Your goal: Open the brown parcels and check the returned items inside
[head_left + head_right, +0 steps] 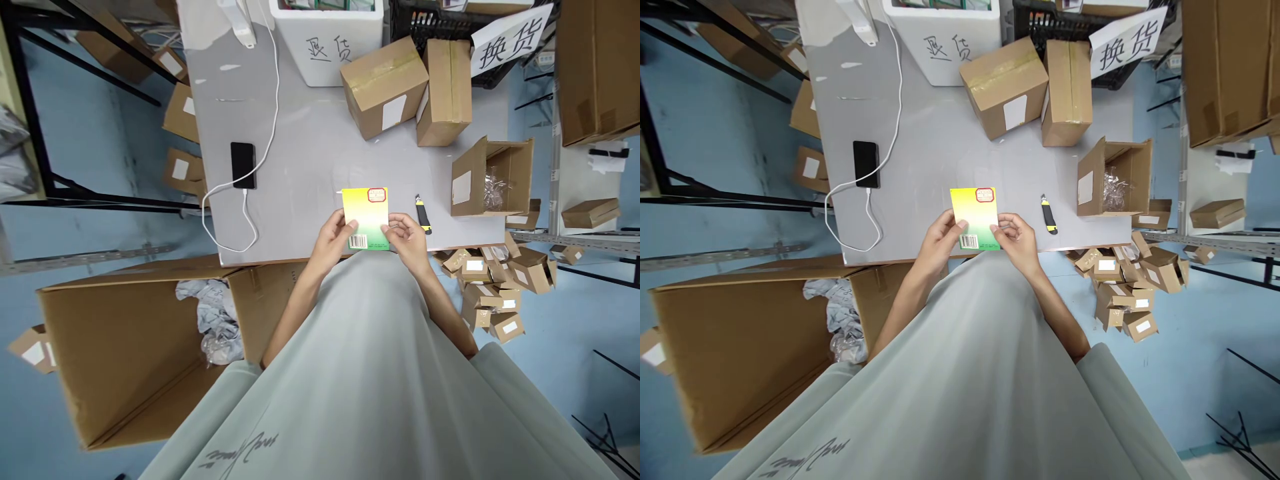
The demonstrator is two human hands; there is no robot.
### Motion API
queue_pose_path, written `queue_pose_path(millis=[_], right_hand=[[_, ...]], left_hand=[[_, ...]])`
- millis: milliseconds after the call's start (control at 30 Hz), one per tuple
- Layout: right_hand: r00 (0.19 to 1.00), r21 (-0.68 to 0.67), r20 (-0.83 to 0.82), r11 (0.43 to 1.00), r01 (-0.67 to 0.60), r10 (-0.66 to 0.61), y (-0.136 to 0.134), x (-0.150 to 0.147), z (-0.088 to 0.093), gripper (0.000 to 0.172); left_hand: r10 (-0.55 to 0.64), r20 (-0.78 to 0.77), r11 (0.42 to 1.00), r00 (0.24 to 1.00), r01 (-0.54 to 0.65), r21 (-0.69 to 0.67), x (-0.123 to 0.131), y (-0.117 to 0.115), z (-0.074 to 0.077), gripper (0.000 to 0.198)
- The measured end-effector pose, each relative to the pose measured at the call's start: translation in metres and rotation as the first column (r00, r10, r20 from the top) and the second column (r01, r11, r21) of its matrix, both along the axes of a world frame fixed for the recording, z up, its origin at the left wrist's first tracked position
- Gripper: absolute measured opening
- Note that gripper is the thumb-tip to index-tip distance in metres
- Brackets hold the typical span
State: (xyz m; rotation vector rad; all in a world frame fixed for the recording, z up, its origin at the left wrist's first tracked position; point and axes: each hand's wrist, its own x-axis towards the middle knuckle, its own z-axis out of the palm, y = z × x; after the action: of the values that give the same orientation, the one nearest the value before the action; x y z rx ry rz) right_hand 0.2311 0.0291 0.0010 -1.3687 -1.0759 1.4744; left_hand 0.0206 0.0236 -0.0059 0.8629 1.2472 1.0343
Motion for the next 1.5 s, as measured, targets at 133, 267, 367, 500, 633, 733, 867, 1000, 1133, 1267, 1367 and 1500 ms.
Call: queue_pose_path(millis=[133,267,367,500,633,733,867,1000,1133,1267,1367,1500], right_hand=[[0.99,0.095,0.128,0.995,0.041,-0.053,-0.005,-0.007,0.008,0.033],[0.943,0.277,0.332,0.958,-0.071,-0.026,-0.014,-0.023,0.01,0.016],[0.899,0.342,0.437,0.916,-0.208,0.041,-0.019,-0.035,0.009,0.013],[0.905,0.386,0.422,0.893,-0.232,0.053,-0.015,-0.03,0.008,0.019],[0.941,0.284,0.334,0.958,-0.039,-0.061,-0.002,-0.01,0.001,0.041],[0.987,0.094,0.161,0.995,-0.044,0.029,0.004,0.001,-0.012,0.062],[0.996,-0.048,-0.039,0.995,-0.086,0.084,0.007,0.008,-0.024,0.071],[0.994,-0.091,-0.105,0.996,-0.021,0.012,0.015,0.013,-0.026,0.071],[0.986,-0.114,-0.149,0.992,0.053,-0.07,0.029,0.021,-0.024,0.072],[0.975,-0.088,-0.182,0.989,0.115,-0.13,0.051,0.036,-0.016,0.071],[0.966,-0.042,-0.2,0.987,0.157,-0.162,0.076,0.05,-0.007,0.066],[0.949,0.028,-0.232,0.974,0.227,-0.214,0.134,0.072,0.011,0.068]], left_hand=[[0.045,-0.069,0.997,0.997,-0.04,0.07,0.004,0.0,0.004,0.075],[-0.009,0.047,0.999,0.999,0.007,0.052,0.016,-0.002,0.01,0.064],[0.092,0.071,0.996,0.993,-0.093,0.008,0.026,-0.003,0.008,0.055],[0.244,0.066,0.969,0.968,-0.241,-0.049,0.027,0.001,0.004,0.039],[0.189,0.123,0.981,0.974,-0.182,-0.07,0.016,0.006,0.011,0.04],[0.121,0.131,0.991,0.984,-0.111,-0.075,0.012,0.011,0.016,0.04],[0.051,0.129,0.997,0.99,-0.043,-0.06,0.016,0.019,0.011,0.055],[-0.007,0.14,0.994,0.99,0.022,-0.105,0.019,0.029,0.002,0.07],[-0.109,0.137,0.98,0.985,0.129,-0.149,0.021,0.046,0.001,0.059],[-0.231,0.09,0.971,0.969,0.236,-0.045,0.027,0.078,0.01,0.06],[-0.288,0.033,0.957,0.957,0.287,0.03,0.036,0.115,0.018,0.061],[-0.321,0.003,0.938,0.947,0.317,0.141,0.059,0.192,0.035,0.067]])
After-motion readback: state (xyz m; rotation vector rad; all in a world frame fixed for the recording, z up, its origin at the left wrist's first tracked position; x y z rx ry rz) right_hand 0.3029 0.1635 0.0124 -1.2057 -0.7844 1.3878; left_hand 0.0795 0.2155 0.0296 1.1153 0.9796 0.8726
